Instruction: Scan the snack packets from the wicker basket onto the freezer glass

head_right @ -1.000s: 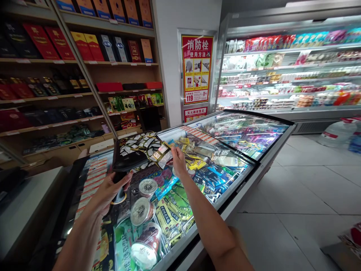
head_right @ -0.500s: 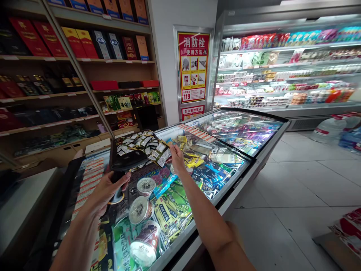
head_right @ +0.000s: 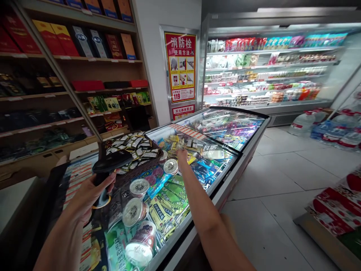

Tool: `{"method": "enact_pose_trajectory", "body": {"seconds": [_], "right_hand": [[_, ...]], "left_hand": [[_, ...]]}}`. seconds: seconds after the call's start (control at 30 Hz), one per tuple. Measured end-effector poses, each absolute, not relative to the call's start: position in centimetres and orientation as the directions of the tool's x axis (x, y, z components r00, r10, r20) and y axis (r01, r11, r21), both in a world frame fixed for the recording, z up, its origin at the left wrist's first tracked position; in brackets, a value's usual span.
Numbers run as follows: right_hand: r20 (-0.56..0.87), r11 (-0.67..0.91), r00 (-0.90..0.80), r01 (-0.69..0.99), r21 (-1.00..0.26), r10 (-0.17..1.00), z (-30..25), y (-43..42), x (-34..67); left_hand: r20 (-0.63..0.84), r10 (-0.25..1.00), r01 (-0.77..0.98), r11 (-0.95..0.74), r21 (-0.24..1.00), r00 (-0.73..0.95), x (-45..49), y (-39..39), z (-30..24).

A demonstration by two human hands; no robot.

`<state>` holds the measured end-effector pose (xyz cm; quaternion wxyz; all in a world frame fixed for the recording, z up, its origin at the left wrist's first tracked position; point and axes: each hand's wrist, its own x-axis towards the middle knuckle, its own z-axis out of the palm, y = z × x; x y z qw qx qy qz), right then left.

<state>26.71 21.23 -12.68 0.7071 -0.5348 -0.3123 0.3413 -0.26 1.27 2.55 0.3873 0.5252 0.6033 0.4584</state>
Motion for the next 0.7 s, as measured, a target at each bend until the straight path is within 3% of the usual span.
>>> {"method": "enact_pose_trajectory", "body": {"seconds": [0.07,0.13,0.27,0.37,0.53,0.63,0.7], "right_hand": [[0.063,0.118,0.535,-0.069,-0.991,0.843,-12.5,20.5,24.6],[0.138,0.098,0.490,0.106,-0.990,0.861,-12.0,19.5,22.6],[0.427,0.263,0.347,0.429,-0.864,0.835,-10.7,17.7,20.4],[0.496,0.303,0.266,0.532,-0.791,0.826,-10.2,17.1,19.8],[0.481,0.357,0.189,0.457,-0.815,0.856,-9.2,16.8,19.9],[0.541,0.480,0.222,0.275,-0.833,0.811,-8.5,16.5,20.7],[0.473,0.465,0.257,0.096,-0.880,0.843,-8.3,16.3,21.3]], "left_hand": [[0.028,0.987,0.270,0.015,0.963,-0.156,-0.5,1.3,2.5],[0.043,0.985,0.250,-0.001,0.968,-0.165,-0.6,1.3,2.4],[0.048,0.984,0.230,-0.008,0.973,-0.170,-0.4,1.1,2.4],[0.026,0.989,0.225,0.008,0.974,-0.147,-0.2,1.0,2.5],[0.027,0.987,0.213,0.007,0.977,-0.158,-0.3,1.2,2.5],[0.016,0.987,0.219,0.020,0.975,-0.162,-0.4,1.3,2.5],[0.008,0.988,0.224,0.027,0.974,-0.157,-0.4,1.2,2.4]]}}
